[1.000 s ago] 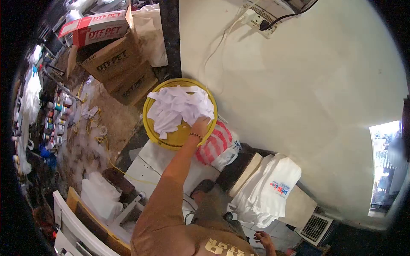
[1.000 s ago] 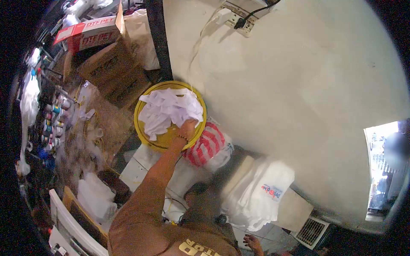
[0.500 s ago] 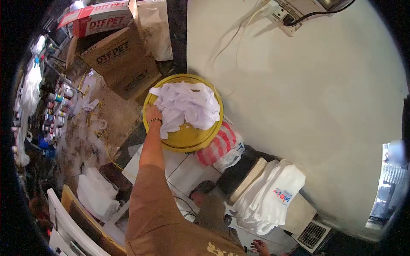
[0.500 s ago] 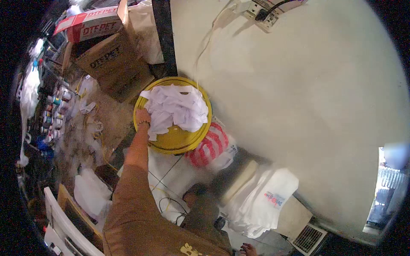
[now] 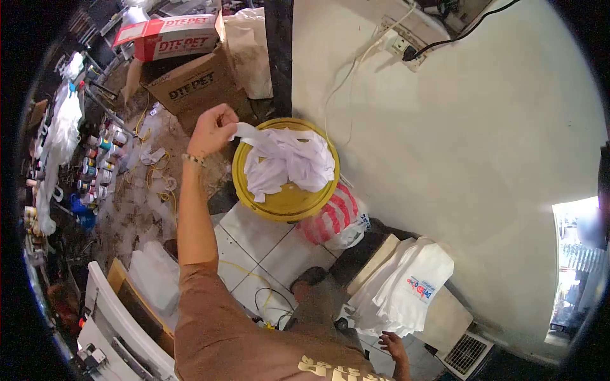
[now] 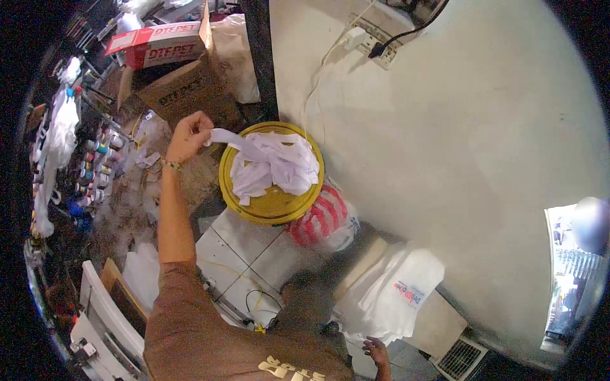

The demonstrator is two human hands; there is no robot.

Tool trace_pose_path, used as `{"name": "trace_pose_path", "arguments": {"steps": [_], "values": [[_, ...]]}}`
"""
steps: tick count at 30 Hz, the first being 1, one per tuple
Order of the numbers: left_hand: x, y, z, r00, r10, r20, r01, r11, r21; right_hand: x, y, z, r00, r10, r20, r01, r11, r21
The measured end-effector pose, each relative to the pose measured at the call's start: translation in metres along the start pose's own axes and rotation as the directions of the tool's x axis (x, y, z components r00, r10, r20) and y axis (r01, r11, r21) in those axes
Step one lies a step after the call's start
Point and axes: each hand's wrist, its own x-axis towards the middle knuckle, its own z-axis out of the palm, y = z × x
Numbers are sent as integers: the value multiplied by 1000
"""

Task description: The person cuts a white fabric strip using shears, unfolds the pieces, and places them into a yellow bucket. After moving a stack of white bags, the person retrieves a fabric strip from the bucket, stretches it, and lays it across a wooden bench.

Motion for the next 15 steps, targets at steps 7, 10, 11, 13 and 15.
{"name": "trace_pose_path", "arguments": {"steps": [7,10,11,13,15], "values": [[13,159,-76,975,189,117,-132,915,-381,45,-36,1,935,-341,100,347,815,-464],[15,187,-110,952,264,-155,-298,685,-665,55,-78,6,787,-587,190,581,604,-545],[17,200,-121,928,296,-225,-365,608,-705,66,-85,9,832,-536,146,554,781,-290],[22,221,-141,883,359,-301,-459,537,-708,51,-143,27,826,-540,163,563,776,-284],[30,254,-148,876,407,-258,-456,526,-718,29,-210,48,727,-627,281,658,517,-548]]}}
